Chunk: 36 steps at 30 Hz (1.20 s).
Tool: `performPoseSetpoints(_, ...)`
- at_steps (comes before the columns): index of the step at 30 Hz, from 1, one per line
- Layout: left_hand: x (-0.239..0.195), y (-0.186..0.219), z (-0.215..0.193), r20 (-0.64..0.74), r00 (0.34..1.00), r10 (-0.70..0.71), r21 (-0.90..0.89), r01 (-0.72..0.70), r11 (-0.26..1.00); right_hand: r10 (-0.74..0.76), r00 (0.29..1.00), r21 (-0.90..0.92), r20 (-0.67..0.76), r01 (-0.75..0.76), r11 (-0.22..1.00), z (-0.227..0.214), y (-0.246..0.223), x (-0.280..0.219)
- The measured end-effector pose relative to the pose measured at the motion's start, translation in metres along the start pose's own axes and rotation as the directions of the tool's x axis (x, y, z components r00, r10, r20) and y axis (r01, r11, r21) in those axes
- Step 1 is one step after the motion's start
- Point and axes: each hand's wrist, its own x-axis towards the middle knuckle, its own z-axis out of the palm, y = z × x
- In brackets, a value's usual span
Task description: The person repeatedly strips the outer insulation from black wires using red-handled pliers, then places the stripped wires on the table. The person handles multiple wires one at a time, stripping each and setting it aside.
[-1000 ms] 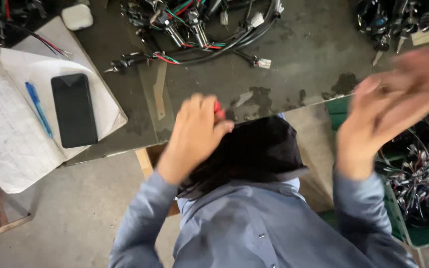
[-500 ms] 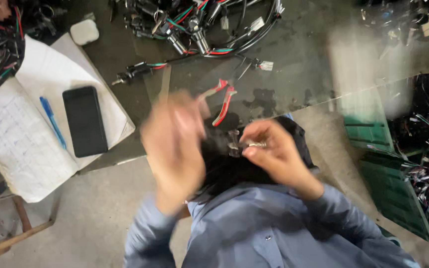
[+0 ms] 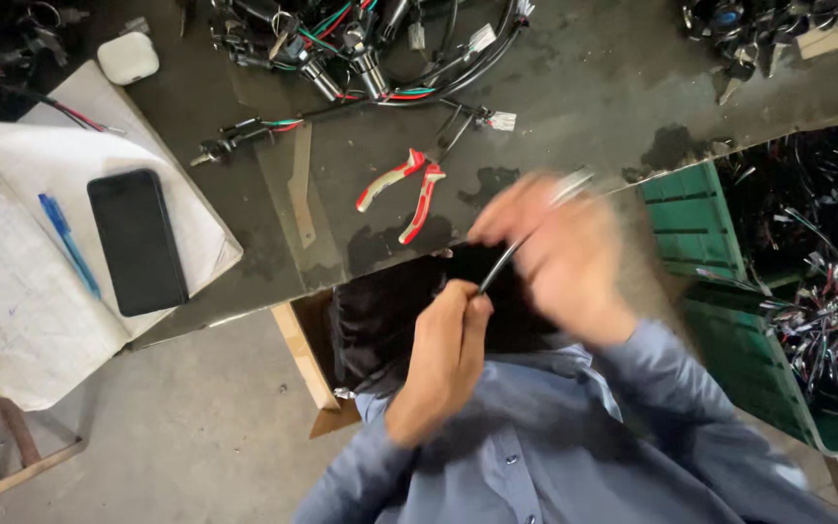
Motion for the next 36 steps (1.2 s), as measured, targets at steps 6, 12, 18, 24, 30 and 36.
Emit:
performPoseSetpoints(6, 0.02, -0.03, -0.017, 0.054, 0.998, -0.013, -0.721, 0.048, 0.692, 0.376, 0.78, -0.518, 0.501, -0.078, 0.852, 0.003, 0.002, -0.007)
performPoseSetpoints(12, 0.012, -0.013, -0.017, -0.194, 0.969, 0.155, -0.526, -0.236, 0.817, 0.548, 0.739, -0.752, 0.39, -0.087, 0.653, 0.008, 0.021, -0.034)
performPoseSetpoints(18, 0.016, -0.018, -0.016, -0.113, 0.959, 0.258, -0.637, -0.27, 0.722, 0.436, 0.813, -0.842, 0.387, 0.118, 0.527, -0.006, 0.039, -0.054)
performPoseSetpoints(24, 0.016, -0.03, -0.031, -0.092, 0.969, 0.229, -0.883, -0.185, 0.432, 0.572, 0.629, -0.55, 0.527, -0.261, 0.794, -0.027, 0.033, -0.046)
performPoseSetpoints(30, 0.012, -0.013, -0.011, -0.227, 0.944, 0.241, -0.88, -0.305, 0.365, 0.615, 0.608, -0.532, 0.502, -0.343, 0.774, -0.02, 0.032, -0.049)
performPoseSetpoints(36, 0.025, 0.002, -0.019, -0.185, 0.973, 0.138, -0.671, -0.228, 0.706, 0.555, 0.661, -0.556, 0.505, -0.243, 0.795, -0.021, 0.033, -0.049)
